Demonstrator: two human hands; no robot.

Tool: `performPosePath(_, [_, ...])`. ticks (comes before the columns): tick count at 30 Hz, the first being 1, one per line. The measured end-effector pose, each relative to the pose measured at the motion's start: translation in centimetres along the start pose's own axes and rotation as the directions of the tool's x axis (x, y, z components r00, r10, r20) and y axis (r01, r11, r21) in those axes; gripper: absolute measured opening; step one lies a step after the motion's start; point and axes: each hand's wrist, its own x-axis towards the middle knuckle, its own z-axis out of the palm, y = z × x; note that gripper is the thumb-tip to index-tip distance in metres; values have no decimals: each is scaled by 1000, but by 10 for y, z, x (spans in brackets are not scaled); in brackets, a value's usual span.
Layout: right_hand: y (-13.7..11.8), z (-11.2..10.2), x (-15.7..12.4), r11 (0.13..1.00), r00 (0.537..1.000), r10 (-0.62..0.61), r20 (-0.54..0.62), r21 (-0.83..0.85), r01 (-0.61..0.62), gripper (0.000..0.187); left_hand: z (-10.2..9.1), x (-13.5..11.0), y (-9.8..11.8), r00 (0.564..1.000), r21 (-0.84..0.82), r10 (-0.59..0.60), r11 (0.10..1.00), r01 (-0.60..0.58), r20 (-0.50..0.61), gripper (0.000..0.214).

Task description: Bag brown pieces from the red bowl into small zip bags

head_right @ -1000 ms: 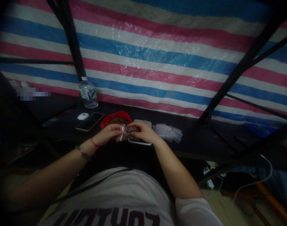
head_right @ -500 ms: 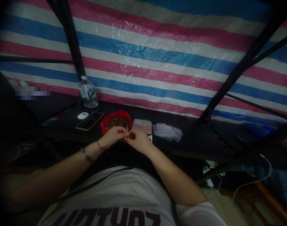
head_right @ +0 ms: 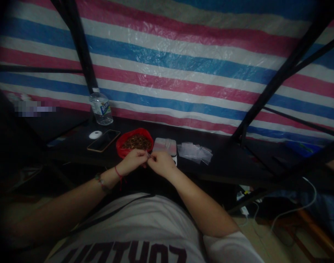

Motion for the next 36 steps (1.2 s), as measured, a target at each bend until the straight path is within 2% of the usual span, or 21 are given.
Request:
performPosePath(2, [1, 0, 1, 995, 997, 32, -77, -96, -39, 23, -3, 0, 1, 998, 155, -17, 988, 26, -54, 16])
performPosePath(4, [4, -2, 2, 995, 995, 56, -88, -76, -63, 26, -7, -1, 2, 997, 255, 14, 967, 6, -77, 18])
performPosePath(6, [8, -3, 4, 999, 996, 22, -91, 51, -18, 22, -13, -1, 3, 995, 296, 72, 954, -47, -74, 19])
performPosePath(8, [12, -2, 6, 968, 987, -26, -159, 243, 64, 9, -20, -2, 5, 991, 307, 119, 947, -92, -69, 19])
performPosePath(10, [15, 3, 8, 880, 978, 35, -206, 471, 67, 32, -27, -3, 8, 988, 290, 138, 951, -111, -74, 20])
performPosePath(11, [16, 6, 9, 803, 979, 107, -174, 596, 18, 46, -31, -4, 10, 987, 273, 142, 955, -117, -72, 20])
performPosePath(13, [17, 15, 11, 557, 972, 233, 21, 816, -151, 60, -38, -5, 15, 985, 245, 167, 957, -153, -39, 21])
performPosePath(14, [18, 20, 12, 406, 957, 249, 150, 880, -244, 59, -42, -5, 16, 981, 245, 193, 952, -182, -19, 21])
performPosePath(16, [19, 29, 17, 141, 912, 195, 360, 910, -390, 46, -49, -6, 19, 968, 269, 251, 933, -240, -8, 20])
performPosePath(18, [19, 38, 23, -7, 886, 140, 442, 895, -446, 30, -57, -5, 19, 960, 300, 278, 919, -257, -27, 20])
performPosePath(20, [17, 43, 30, -53, 887, 138, 440, 898, -437, 22, -66, -2, 16, 960, 316, 273, 918, -241, -59, 21])
performPosePath(22, [14, 45, 39, -20, 905, 148, 399, 916, -401, 21, -76, 2, 12, 949, 331, 287, 915, -231, -129, 22])
performPosePath(25, [8, 40, 57, 118, 944, 163, 287, 944, -308, 22, -90, 10, 1, 888, 344, 309, 920, -188, -340, 23])
performPosePath(27, [5, 33, 75, 277, 964, 215, 159, 936, -216, 22, -98, 16, -11, 847, 363, 259, 928, -85, -464, 26])
performPosePath(29, [1, 25, 94, 502, 972, 233, 10, 855, -129, 20, -105, 22, -24, 802, 395, 213, 918, 30, -558, 31])
performPosePath(31, [-2, 17, 114, 753, 984, 138, -114, 657, -30, 20, -110, 28, -35, 753, 422, 226, 904, 76, -619, 30])
performPosePath(33, [-7, 10, 131, 924, 983, -41, -178, 367, 105, 20, -112, 32, -36, 717, 435, 270, 899, 51, -643, 24])
performPosePath(34, [-9, 7, 138, 959, 975, -129, -179, 229, 169, 18, -112, 31, -32, 707, 434, 292, 901, 23, -644, 20])
performPosePath(36, [-13, 5, 148, 966, 958, -244, -149, 45, 253, 17, -107, 22, -12, 702, 417, 343, 906, -72, -624, 14])
